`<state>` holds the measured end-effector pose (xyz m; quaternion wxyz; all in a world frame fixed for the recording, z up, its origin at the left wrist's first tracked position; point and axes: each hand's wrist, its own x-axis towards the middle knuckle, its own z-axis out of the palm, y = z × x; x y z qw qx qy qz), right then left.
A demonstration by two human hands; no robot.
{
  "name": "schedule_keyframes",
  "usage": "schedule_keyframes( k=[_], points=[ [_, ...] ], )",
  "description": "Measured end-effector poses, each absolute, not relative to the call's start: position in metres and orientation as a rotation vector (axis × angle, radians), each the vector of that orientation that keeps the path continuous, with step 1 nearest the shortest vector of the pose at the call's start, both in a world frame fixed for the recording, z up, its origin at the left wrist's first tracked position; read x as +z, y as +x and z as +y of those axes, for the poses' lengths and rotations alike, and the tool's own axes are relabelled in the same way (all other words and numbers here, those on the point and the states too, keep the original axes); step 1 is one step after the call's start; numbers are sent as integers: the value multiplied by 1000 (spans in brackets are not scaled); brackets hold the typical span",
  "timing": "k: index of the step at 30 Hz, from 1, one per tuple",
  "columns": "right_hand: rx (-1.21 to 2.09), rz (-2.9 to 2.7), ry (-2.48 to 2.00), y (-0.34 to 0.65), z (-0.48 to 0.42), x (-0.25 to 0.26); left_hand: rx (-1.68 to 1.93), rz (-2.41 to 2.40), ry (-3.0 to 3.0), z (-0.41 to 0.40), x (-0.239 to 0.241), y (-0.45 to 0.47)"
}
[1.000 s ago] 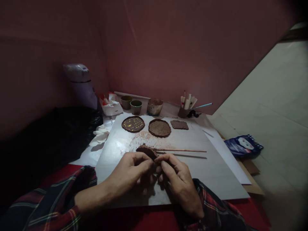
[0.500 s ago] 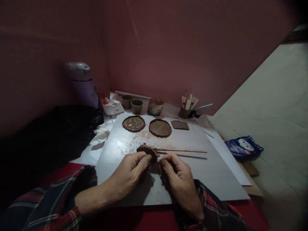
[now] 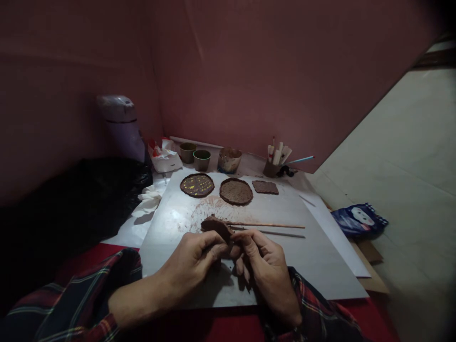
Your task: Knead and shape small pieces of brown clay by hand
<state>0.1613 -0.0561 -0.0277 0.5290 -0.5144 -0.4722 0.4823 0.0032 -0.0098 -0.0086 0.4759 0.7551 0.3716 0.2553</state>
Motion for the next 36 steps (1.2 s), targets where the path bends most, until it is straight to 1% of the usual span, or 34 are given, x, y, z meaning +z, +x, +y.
schedule_keyframes(
  k=[6,14,22,31,36],
  points=[
    [1337,-967,-1052,166,-52,-31,626,907,1811,-12,-6,5],
    [1477,-862,-931,170,-45,-29,578,923,1943,-12,-7,4],
    [1489,-862,-931,171,-46,-30,565,919,1928,-14,-7,6],
    [1409,-1045,-1005,170,-51,-34,506,893,2292,-17,-17,2],
    [1359,-957,-970,168,-50,-30,587,959,2386,-15,-19,1]
  ],
)
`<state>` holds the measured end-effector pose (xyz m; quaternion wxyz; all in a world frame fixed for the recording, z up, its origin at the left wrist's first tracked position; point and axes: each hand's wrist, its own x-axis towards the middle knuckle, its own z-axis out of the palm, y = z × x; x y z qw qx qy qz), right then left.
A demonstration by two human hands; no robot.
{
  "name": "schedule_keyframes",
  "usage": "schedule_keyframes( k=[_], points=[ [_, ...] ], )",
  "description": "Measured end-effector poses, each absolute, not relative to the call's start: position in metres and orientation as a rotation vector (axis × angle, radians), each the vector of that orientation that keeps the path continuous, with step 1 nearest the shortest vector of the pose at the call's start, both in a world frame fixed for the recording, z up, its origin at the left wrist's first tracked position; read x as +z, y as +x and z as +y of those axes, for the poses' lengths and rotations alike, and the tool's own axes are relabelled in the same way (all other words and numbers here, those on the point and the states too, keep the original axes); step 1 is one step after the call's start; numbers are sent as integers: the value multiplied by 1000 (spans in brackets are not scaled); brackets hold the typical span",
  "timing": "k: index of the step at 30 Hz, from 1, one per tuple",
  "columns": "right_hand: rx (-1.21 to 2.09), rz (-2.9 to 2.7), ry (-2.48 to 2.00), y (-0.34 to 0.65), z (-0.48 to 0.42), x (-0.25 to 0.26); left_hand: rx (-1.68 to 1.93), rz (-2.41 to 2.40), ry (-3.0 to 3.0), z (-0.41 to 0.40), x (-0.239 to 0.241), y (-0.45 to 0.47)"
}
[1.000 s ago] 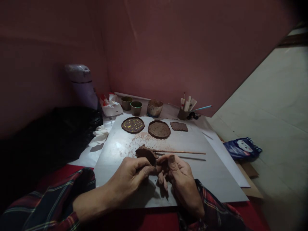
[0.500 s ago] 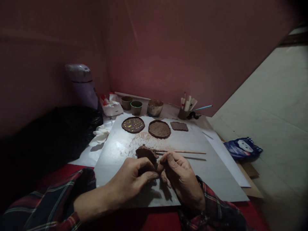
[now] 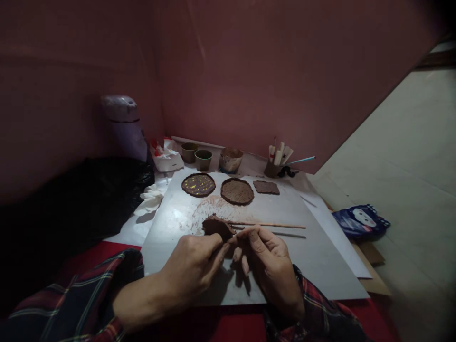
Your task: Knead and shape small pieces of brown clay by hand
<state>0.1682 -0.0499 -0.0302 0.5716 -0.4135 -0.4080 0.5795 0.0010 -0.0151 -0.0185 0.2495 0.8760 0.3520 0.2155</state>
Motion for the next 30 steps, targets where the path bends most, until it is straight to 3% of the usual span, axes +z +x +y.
schedule_keyframes(
  k=[12,30],
  points=[
    [1522,-662,-814,173,-44,-25,857,808,2229,-12,-21,3],
    [1571,-597,-789,172,-44,-20,667,971,2447,-12,-24,3]
  ],
)
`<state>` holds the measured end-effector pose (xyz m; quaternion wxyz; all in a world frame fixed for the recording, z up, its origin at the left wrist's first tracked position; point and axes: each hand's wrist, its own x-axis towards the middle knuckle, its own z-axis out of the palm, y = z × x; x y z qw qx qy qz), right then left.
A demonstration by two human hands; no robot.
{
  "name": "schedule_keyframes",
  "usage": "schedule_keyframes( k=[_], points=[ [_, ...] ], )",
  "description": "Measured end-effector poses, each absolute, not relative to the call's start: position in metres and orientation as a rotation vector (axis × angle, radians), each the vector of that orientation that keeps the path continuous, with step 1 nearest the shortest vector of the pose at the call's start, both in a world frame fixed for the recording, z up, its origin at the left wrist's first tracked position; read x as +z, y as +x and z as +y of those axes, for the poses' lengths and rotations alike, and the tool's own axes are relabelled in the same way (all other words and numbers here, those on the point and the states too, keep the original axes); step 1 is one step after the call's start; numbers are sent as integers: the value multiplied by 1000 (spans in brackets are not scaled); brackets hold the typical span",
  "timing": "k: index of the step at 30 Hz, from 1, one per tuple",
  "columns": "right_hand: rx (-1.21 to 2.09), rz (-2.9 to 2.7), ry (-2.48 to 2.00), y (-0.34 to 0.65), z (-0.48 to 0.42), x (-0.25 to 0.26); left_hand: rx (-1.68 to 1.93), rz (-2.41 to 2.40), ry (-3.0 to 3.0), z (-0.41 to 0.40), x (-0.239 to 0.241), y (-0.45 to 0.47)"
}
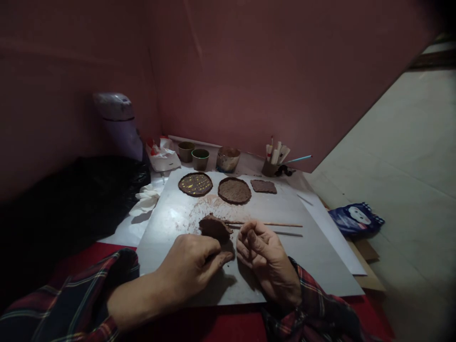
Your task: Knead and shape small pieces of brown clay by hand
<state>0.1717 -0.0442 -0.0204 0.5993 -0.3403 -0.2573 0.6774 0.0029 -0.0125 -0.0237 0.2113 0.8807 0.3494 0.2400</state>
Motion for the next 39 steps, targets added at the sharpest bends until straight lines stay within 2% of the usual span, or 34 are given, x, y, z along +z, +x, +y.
schedule_keyframes(
  k=[10,18,28,39],
  points=[
    [1491,-695,-908,172,-42,-34,671,863,2267,-10,-27,1],
    [1449,-630,-920,169,-41,-28,618,911,2341,-12,-22,3],
    [1237,-955,-1018,168,-49,-31,627,870,2303,-13,-25,2],
    [1361,-624,-922,170,-42,-28,705,910,2179,-11,-21,2]
  ],
)
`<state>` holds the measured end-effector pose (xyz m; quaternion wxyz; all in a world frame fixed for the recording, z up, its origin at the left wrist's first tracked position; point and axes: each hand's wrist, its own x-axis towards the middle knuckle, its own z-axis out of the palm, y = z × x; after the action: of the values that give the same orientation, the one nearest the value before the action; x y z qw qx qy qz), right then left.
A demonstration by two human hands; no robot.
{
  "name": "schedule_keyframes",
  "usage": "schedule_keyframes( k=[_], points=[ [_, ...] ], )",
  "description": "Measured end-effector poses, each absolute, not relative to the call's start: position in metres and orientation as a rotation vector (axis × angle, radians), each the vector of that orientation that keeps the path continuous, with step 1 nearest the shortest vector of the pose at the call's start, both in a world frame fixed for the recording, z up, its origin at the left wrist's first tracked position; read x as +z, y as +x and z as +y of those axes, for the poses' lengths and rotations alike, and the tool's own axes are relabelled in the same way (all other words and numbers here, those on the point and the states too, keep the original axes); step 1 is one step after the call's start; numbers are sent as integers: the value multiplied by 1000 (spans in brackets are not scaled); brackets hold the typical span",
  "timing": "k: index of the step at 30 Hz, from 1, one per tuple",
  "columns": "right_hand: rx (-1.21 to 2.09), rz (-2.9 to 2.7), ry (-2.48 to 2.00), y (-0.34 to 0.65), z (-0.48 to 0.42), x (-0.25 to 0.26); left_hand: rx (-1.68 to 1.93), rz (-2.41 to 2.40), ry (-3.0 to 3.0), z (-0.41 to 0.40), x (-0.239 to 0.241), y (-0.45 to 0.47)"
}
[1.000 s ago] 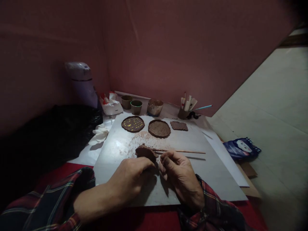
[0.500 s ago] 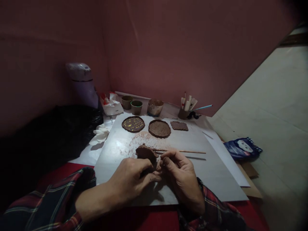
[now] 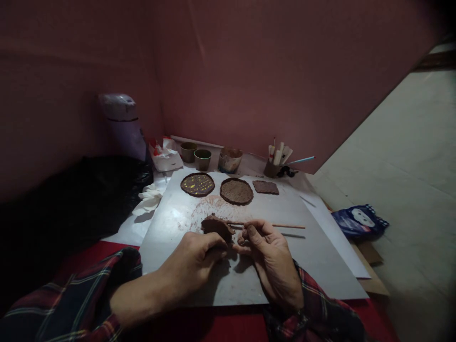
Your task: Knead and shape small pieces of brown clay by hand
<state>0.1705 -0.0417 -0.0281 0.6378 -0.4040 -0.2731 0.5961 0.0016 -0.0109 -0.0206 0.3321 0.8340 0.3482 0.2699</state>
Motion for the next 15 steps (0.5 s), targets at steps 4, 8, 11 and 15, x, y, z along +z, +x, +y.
schedule_keyframes(
  k=[4,8,11,15],
  points=[
    [1374,-614,-914,171,-41,-27,669,948,2177,-12,-17,2],
    [1388,-598,-919,170,-42,-26,658,921,2179,-12,-18,2],
    [1391,-609,-921,170,-43,-26,684,866,2111,-11,-19,2],
    [1387,-688,-935,171,-44,-26,689,887,2038,-13,-14,4]
  ],
)
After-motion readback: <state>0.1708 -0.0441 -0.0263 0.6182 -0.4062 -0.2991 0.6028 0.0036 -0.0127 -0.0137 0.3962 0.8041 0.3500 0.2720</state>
